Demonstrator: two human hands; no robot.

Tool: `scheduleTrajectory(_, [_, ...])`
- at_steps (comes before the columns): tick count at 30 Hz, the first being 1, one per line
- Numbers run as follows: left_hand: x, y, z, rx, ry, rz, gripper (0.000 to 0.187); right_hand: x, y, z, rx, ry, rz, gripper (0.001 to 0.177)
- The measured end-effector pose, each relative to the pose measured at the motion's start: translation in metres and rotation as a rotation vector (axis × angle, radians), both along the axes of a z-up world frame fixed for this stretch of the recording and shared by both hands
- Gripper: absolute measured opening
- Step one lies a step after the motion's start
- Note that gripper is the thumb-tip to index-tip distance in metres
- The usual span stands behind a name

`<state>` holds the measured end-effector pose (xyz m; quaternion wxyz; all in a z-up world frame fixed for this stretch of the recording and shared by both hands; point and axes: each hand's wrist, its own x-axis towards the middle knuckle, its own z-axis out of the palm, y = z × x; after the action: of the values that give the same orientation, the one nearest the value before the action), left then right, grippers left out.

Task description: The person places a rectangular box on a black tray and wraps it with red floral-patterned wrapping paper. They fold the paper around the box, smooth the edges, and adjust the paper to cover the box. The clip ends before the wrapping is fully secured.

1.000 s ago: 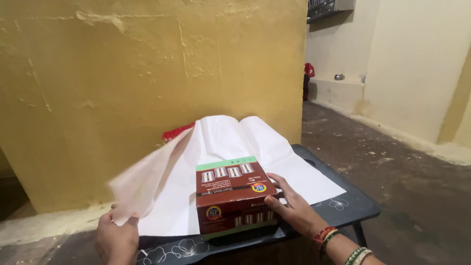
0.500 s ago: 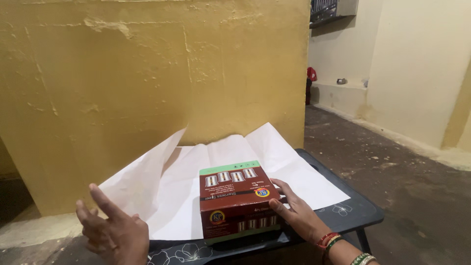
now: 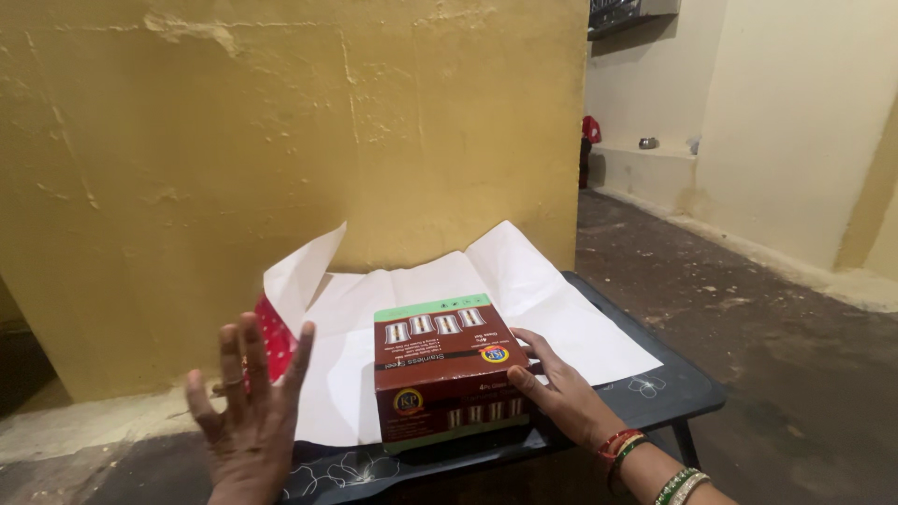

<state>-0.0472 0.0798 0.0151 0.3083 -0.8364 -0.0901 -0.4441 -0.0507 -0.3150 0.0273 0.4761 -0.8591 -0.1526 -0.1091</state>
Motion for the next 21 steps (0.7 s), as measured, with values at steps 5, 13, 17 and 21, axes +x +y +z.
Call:
scheduleTrajectory(5, [-0.006, -0.02, 0.01, -0.015, 0.362, -0.163, 0.081, 0.002, -0.001, -0.001, -0.013, -0.009, 0.001, 0.103])
scheduleTrajectory(13, [-0.008, -0.064, 0.021, -0.074, 0.543, -0.223, 0.031, 0.001, -0.003, 0.0, 0.066, 0.006, 0.043, 0.102])
scheduleTrajectory(17, [-0.006, -0.075, 0.02, -0.127, 0.482, -0.376, 0.038, 0.005, -0.003, -0.002, 0.152, 0.068, 0.066, 0.104])
scheduleTrajectory(21, [0.003, -0.083, 0.015, -0.293, 0.535, -0.419, 0.058, 0.012, -0.005, -0.002, 0.22, 0.107, 0.114, 0.108])
